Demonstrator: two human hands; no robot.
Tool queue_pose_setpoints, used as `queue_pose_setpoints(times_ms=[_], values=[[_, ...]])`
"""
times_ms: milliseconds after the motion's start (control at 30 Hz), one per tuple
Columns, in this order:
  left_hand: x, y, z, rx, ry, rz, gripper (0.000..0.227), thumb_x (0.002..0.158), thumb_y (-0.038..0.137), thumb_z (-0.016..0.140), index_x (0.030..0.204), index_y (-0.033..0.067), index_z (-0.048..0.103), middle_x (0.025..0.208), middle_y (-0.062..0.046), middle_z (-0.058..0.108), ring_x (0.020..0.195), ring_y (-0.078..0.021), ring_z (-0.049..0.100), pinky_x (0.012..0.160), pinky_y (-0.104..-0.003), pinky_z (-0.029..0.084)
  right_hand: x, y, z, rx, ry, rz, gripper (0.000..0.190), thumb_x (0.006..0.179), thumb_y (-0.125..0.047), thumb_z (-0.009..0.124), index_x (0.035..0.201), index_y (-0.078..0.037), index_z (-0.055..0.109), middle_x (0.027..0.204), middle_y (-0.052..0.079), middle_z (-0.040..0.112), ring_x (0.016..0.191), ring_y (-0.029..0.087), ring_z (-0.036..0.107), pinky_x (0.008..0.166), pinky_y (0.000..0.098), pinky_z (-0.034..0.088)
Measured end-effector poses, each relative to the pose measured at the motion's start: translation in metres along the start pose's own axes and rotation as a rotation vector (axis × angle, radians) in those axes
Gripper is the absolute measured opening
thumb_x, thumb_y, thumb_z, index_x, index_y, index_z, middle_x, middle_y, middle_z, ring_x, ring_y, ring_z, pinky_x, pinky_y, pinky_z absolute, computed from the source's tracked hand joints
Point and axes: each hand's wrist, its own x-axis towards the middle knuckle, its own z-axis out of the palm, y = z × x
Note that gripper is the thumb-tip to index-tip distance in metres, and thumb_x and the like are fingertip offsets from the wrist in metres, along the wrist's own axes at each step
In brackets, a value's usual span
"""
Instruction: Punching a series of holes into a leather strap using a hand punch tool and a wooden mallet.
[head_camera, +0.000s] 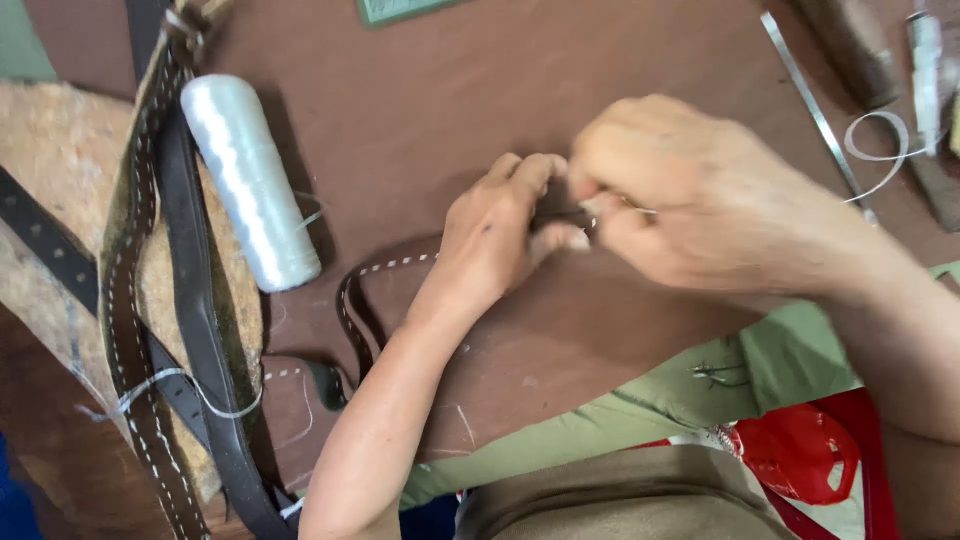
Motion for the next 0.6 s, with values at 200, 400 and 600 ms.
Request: queue_pose_setpoints(times_ms=[200, 400, 600], values=[[-0.008, 0.026, -0.005, -0.475, 0.107, 0.109, 0.043, 0.083, 0.029, 0.081, 0.120, 0.0141, 0.063, 0.108, 0.003, 0.070, 0.089, -0.0071, 0.059, 0.071, -0.027, 0.049, 0.000, -0.002, 0.014, -0.039, -0.044, 0.190, 0.026, 0.086, -0.007, 0.050, 0.110, -0.012, 0.061, 0.118, 0.013, 0.053, 0.093, 0.032, 0.062, 0.069, 0.0505, 0.054], [-0.018, 0.030, 0.003, -0.319, 0.244, 0.108, 0.088, 0.085, 0.007, 0.070, 0.162, 0.0248, 0.030, 0.094, 0.007, 0.064, 0.061, -0.0075, 0.039, 0.057, -0.021, 0.045, -0.012, -0.003, 0.019, -0.002, 0.076, 0.084, 0.015, 0.088, 0.004, 0.042, 0.096, -0.005, 0.051, 0.099, 0.013, 0.045, 0.074, 0.032, 0.051, 0.055, 0.0451, 0.049], [-0.013, 0.034, 0.008, -0.136, 0.370, 0.287, 0.060, 0.102, 0.024, 0.068, 0.155, 0.0132, 0.041, 0.147, 0.001, 0.062, 0.114, -0.0191, 0.070, 0.085, -0.027, 0.061, -0.020, 0.017, -0.017, 0.350, 0.207, 0.008, 0.027, 0.085, -0.024, 0.064, 0.105, -0.008, 0.071, 0.089, 0.004, 0.073, 0.080, 0.020, 0.068, 0.075, 0.0384, 0.050]])
